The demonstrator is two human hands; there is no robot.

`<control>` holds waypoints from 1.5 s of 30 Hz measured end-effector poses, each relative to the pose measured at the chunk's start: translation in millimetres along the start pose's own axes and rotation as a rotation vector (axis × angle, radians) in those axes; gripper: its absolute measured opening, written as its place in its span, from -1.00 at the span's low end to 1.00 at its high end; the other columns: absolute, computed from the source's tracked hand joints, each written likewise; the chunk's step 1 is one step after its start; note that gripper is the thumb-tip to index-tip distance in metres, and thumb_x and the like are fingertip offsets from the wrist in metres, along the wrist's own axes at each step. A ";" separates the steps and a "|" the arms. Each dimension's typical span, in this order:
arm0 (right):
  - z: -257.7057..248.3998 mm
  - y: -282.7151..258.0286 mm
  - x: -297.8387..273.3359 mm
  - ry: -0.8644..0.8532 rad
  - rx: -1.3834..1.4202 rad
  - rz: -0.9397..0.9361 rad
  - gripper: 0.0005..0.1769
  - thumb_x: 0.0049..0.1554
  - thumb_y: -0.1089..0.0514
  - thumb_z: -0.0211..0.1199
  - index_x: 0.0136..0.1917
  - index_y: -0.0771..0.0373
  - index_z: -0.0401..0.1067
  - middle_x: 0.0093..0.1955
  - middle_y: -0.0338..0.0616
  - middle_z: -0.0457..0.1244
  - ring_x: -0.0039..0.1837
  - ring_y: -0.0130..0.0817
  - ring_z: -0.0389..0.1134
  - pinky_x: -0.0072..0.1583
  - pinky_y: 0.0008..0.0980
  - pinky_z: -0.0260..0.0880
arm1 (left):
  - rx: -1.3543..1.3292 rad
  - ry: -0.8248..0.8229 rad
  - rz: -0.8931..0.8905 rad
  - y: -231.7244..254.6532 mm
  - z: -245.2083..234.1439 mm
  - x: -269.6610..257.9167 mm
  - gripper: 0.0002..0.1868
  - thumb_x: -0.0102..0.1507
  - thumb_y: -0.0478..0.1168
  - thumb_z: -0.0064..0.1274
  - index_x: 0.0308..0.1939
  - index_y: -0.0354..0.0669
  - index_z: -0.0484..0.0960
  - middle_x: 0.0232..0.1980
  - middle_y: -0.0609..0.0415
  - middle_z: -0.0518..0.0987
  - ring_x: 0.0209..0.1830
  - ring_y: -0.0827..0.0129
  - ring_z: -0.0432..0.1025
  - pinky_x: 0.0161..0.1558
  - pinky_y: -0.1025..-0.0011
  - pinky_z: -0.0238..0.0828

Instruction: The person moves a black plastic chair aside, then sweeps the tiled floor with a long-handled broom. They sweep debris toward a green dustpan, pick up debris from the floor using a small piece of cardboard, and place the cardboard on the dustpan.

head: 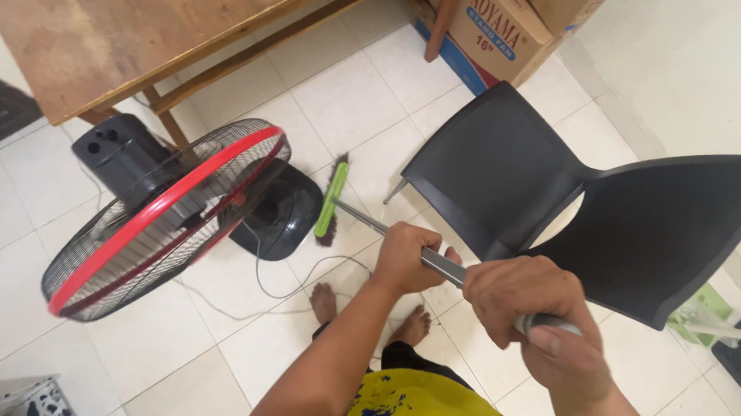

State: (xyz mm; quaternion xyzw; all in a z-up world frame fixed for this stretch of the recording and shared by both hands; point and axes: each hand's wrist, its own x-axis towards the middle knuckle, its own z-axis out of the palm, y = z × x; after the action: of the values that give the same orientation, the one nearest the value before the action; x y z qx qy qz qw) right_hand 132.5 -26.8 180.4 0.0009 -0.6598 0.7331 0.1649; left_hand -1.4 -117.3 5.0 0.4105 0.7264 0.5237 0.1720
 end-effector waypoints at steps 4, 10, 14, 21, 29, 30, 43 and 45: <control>-7.9 -13.9 0.8 -0.016 -0.035 -0.018 -0.49 -0.02 -0.17 0.19 -0.53 0.29 0.29 -0.58 -0.14 0.09 -0.43 -0.24 0.08 -0.10 -0.23 0.17 | -0.101 0.168 -0.022 17.6 30.8 5.3 -0.57 0.07 -0.24 0.21 -0.77 -0.24 0.31 -0.77 -0.03 0.18 -0.78 0.23 0.03 -0.65 0.36 0.05; 2.7 -34.1 -9.8 -0.036 -0.090 -0.041 -0.74 0.13 0.06 0.16 -0.10 0.32 0.42 -0.27 -0.10 0.29 -0.11 -0.18 0.30 0.18 -0.02 0.34 | -0.247 0.459 -0.152 46.8 61.8 -8.3 -0.60 0.06 -0.31 0.15 -0.77 -0.27 0.27 -0.76 -0.01 0.22 -0.80 0.39 0.12 -0.64 0.42 0.07; 11.9 -48.2 -5.0 -0.053 -0.105 -0.004 -0.80 0.12 0.12 0.21 -0.14 0.33 0.40 -0.31 -0.04 0.27 -0.17 -0.16 0.27 0.13 -0.07 0.35 | -0.270 0.505 -0.160 50.9 63.6 -14.6 -0.59 0.08 -0.30 0.15 -0.77 -0.24 0.26 -0.77 -0.01 0.22 -0.79 0.35 0.15 -0.61 0.41 0.05; -4.7 -30.5 33.1 -0.682 -0.180 0.002 -0.51 0.24 -0.01 0.20 -0.48 0.20 0.34 -0.51 -0.30 0.15 -0.44 -0.32 0.30 -0.26 -0.41 0.30 | -0.305 0.558 -0.181 54.8 72.1 -31.1 -0.59 0.03 -0.29 0.16 -0.77 -0.19 0.24 -0.76 0.03 0.25 -0.75 0.30 0.18 -0.57 0.40 0.08; -1.3 -38.2 26.0 -0.552 -0.222 -0.013 -0.44 0.27 -0.09 0.16 -0.48 0.21 0.28 -0.50 -0.29 0.12 -0.46 -0.34 0.23 -0.29 -0.38 0.17 | -0.395 0.383 -0.160 52.5 86.9 -33.9 -0.55 0.09 -0.25 0.17 -0.72 -0.19 0.20 -0.72 0.07 0.18 -0.70 0.40 0.09 -0.56 0.41 -0.02; 0.5 -42.8 25.6 -0.510 -0.231 0.006 -0.44 0.28 -0.11 0.13 -0.46 0.21 0.27 -0.48 -0.28 0.13 -0.43 -0.34 0.24 -0.26 -0.36 0.18 | -0.449 0.310 -0.155 51.6 86.2 -33.7 -0.53 0.13 -0.24 0.17 -0.71 -0.20 0.19 -0.71 0.09 0.14 -0.68 0.41 0.05 -0.56 0.41 -0.07; -75.8 -25.8 -82.5 -0.495 -0.748 0.253 -0.77 0.08 0.14 0.18 -0.28 0.38 0.38 -0.34 0.03 0.27 -0.21 -0.06 0.42 -0.13 -0.07 0.45 | -0.404 -0.158 0.148 81.3 70.8 -11.5 -0.50 0.13 -0.18 0.17 -0.74 -0.15 0.19 -0.71 0.06 0.16 -0.71 0.30 0.06 -0.55 0.40 0.01; -96.5 -32.6 -114.0 -0.334 -0.301 0.136 -0.70 0.17 0.12 0.24 -0.30 0.39 0.40 -0.34 0.07 0.28 -0.20 -0.06 0.44 -0.08 -0.10 0.47 | -0.299 -0.282 0.224 81.5 68.1 -5.9 -0.52 0.12 -0.15 0.20 -0.76 -0.14 0.27 -0.74 0.04 0.21 -0.73 0.21 0.12 -0.56 0.35 0.05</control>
State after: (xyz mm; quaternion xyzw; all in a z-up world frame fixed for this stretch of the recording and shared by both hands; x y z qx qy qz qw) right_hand 269.1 41.6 174.5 0.0531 -0.7784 0.6255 0.0018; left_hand 82.4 -70.3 50.7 0.5276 0.5596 0.5786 0.2716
